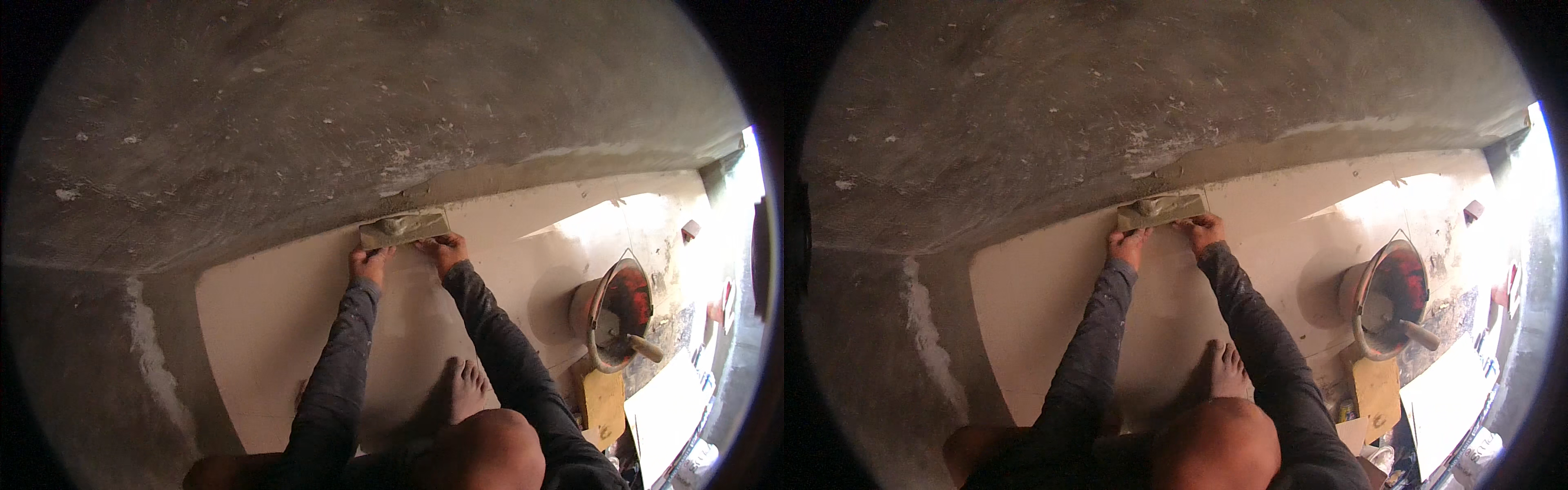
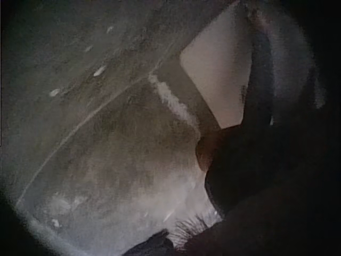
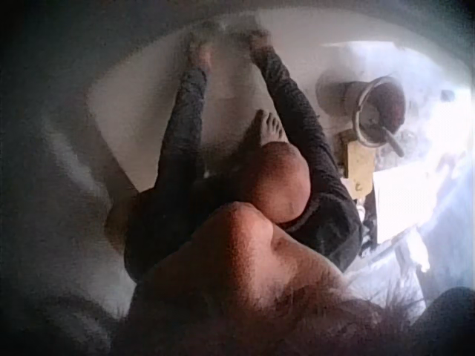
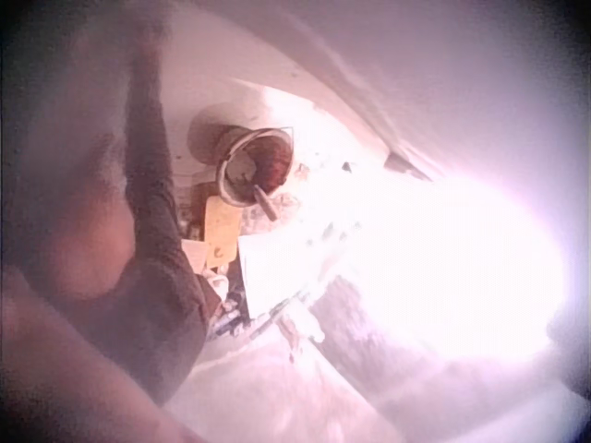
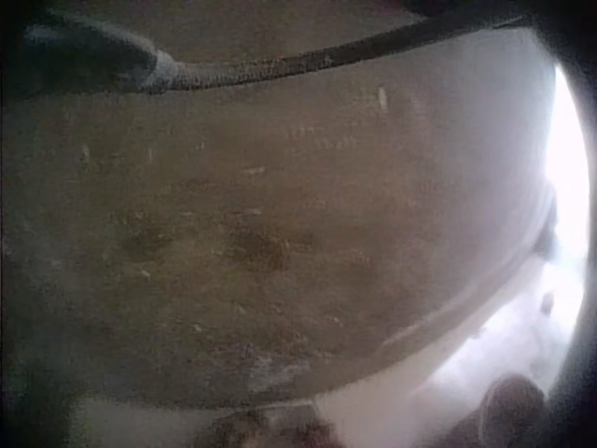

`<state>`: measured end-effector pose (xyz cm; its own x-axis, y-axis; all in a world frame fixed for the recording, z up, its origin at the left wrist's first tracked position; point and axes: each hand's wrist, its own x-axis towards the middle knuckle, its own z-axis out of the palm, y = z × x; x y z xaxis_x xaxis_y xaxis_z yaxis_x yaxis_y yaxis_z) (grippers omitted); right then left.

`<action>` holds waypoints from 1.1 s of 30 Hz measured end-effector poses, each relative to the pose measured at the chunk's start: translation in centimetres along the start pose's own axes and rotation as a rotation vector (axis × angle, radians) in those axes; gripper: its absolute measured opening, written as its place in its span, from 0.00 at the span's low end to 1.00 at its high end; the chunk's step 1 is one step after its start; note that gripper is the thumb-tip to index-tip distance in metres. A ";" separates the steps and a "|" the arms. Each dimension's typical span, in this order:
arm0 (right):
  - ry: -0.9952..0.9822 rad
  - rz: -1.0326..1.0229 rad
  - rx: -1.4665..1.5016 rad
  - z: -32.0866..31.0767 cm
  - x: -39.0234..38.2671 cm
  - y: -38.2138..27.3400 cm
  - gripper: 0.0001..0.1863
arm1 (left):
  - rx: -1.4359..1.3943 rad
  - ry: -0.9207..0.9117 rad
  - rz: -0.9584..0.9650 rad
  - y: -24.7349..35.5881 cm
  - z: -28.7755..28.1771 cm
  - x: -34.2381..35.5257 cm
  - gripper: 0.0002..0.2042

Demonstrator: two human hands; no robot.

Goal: The person applies plaster to a wall using a trowel and a bucket of plaster. They repeatedly scoop plaster from the bucket and smooth it onto the wall surface.

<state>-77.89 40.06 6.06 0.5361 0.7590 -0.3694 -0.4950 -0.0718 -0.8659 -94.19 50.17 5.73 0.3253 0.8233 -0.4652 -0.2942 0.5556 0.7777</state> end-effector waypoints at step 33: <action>0.210 0.142 0.028 3.2 1.8 -2.2 0.09 | 0.243 -0.031 -0.055 1.3 1.2 1.7 0.12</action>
<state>-77.98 43.67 8.36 0.5889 0.5913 -0.5509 -0.5926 -0.1476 -0.7919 -92.95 52.17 6.45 0.3638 0.7863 -0.4994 -0.0513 0.5522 0.8322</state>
